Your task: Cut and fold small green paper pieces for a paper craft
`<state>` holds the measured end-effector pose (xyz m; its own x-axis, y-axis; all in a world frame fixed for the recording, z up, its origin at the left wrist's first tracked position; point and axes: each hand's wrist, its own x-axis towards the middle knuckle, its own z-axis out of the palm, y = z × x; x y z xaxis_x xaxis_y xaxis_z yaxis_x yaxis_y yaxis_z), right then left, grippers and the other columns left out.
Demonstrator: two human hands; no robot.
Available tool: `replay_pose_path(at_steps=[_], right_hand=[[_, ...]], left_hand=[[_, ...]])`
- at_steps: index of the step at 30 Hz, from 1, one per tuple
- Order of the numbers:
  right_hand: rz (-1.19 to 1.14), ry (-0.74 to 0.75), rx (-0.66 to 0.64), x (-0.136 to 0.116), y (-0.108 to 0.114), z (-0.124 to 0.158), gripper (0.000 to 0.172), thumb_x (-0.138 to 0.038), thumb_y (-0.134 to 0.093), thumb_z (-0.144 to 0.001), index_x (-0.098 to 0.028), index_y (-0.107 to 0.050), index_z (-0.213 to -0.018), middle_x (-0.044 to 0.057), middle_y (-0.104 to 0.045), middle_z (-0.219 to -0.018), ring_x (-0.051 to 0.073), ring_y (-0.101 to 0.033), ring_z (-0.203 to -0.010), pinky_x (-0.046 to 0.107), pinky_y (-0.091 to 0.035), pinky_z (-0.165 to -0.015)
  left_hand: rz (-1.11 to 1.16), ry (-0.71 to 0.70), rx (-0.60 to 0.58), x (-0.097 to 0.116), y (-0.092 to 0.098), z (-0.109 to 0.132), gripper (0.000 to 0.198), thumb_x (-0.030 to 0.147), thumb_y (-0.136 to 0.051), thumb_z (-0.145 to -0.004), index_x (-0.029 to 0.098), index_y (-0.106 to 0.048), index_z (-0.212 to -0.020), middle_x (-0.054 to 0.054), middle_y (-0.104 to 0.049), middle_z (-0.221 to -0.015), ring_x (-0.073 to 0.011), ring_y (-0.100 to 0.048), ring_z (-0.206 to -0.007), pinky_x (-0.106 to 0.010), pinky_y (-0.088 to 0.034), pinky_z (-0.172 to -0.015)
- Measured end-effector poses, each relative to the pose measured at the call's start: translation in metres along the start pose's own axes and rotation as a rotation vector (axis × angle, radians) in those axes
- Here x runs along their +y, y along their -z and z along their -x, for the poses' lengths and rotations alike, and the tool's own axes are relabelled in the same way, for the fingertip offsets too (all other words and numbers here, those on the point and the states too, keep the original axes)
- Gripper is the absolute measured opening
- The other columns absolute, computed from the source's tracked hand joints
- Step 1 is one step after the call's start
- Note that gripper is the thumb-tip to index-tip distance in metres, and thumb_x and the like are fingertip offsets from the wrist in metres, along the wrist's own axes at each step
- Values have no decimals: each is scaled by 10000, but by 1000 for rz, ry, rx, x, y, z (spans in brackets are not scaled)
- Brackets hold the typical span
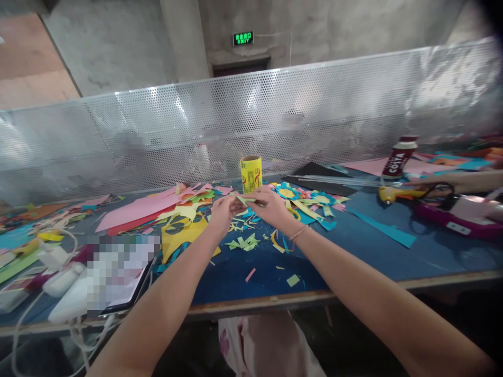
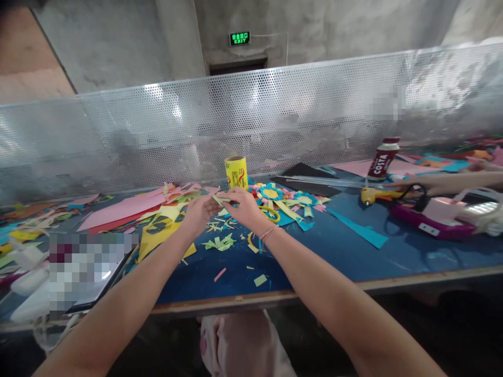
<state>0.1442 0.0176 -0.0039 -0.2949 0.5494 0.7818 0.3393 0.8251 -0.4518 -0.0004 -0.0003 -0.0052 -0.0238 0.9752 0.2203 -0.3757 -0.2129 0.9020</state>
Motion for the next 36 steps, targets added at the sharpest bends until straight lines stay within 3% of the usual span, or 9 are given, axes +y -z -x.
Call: replay_pose_path(at_steps=[11, 18, 31, 36], right_hand=[[-29, -22, -23, -4, 0, 0, 251, -189, -553, -743, -258, -704, -931, 51, -625, -840, 162, -575, -784, 288, -491, -655], [-234, -174, -45, 0, -4, 0, 265, -259, -592, -732, -194, -653, -981, 69, -651, -941, 168, -605, -839, 305, -506, -716], [-485, -398, -14, -10, -4, -2, 182, -331, -603, -709, -181, -641, -803, 21, -639, -710, 124, -584, -643, 285, -504, -653], [-435, -405, 7, -13, -3, -3, 138, -303, -596, -710, -178, -637, -752, 13, -624, -664, 114, -556, -603, 271, -485, -618]], left_hand=[[-90, -50, -24, 1, 0, 3, 224, 359, -650, -661, 140, -655, -706, -21, -624, -605, -119, -578, -576, -279, -475, -644], [-164, -107, 4, -1, 2, 1, 234, 387, -649, -657, 164, -655, -725, -22, -646, -670, -140, -602, -646, -291, -485, -674], [-313, -303, -29, -6, 8, -1, 282, 405, -554, -746, 168, -673, -843, -31, -664, -776, -143, -608, -699, -286, -484, -717], [-363, -333, -3, -6, 9, -1, 261, 402, -564, -739, 168, -662, -801, -24, -649, -728, -137, -595, -662, -279, -484, -687]])
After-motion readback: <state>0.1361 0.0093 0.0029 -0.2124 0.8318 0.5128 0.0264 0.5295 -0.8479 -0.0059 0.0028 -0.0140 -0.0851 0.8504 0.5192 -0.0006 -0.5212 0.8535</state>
